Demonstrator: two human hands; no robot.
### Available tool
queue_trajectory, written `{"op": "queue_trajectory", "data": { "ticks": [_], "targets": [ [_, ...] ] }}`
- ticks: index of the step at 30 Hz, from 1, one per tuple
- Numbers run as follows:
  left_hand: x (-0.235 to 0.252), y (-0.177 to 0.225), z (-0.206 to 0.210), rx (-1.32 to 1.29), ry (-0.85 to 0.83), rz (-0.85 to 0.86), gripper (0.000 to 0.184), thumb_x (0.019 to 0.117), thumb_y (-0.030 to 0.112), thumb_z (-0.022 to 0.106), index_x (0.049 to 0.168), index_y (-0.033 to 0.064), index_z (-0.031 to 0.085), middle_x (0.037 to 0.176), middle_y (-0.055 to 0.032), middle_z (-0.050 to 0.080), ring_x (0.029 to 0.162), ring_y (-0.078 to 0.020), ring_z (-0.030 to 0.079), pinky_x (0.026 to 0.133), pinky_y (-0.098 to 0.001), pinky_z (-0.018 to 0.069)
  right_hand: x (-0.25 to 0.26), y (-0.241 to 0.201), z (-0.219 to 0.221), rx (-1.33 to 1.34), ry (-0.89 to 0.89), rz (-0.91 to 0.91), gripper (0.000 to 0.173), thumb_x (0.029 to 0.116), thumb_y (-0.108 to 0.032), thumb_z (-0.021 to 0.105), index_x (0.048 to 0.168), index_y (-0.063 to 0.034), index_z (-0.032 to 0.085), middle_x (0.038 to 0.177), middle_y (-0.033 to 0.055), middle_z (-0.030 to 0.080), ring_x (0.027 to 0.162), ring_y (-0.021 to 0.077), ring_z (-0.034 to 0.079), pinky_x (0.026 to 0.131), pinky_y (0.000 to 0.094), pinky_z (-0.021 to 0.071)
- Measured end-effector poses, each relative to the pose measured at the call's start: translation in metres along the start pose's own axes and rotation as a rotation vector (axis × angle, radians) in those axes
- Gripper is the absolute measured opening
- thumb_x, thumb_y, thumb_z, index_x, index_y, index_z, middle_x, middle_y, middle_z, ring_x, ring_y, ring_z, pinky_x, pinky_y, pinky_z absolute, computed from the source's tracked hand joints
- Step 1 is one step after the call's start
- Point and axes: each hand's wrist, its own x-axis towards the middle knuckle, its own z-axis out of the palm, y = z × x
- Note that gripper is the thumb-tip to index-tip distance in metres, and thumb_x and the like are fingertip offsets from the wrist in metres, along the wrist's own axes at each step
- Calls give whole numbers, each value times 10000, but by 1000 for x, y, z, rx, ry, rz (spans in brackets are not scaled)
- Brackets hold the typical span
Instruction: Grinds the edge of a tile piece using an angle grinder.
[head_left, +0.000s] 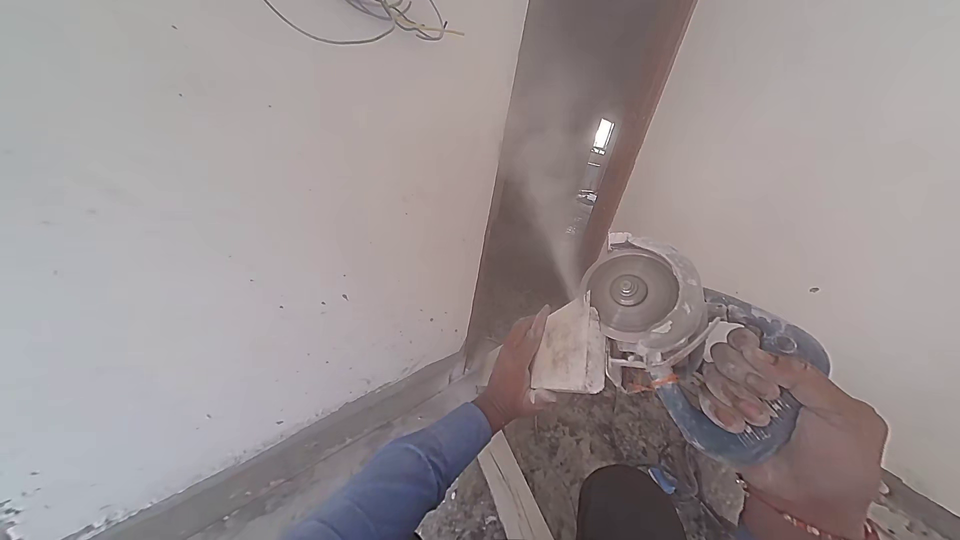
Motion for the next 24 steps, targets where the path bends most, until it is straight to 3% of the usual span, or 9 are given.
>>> {"op": "queue_trajectory", "data": {
  "ticks": [24],
  "targets": [
    [3, -3, -3, 12, -4, -14, 1274, 781, 965, 277, 1531, -58, 395, 1448, -257, 530, 1338, -294, 530, 1144, -420, 425, 0, 5, 2, 19, -27, 1, 170, 974, -150, 557, 885, -42, 654, 590, 4, 548, 469, 89, 579, 442, 238, 526]
  ]
}}
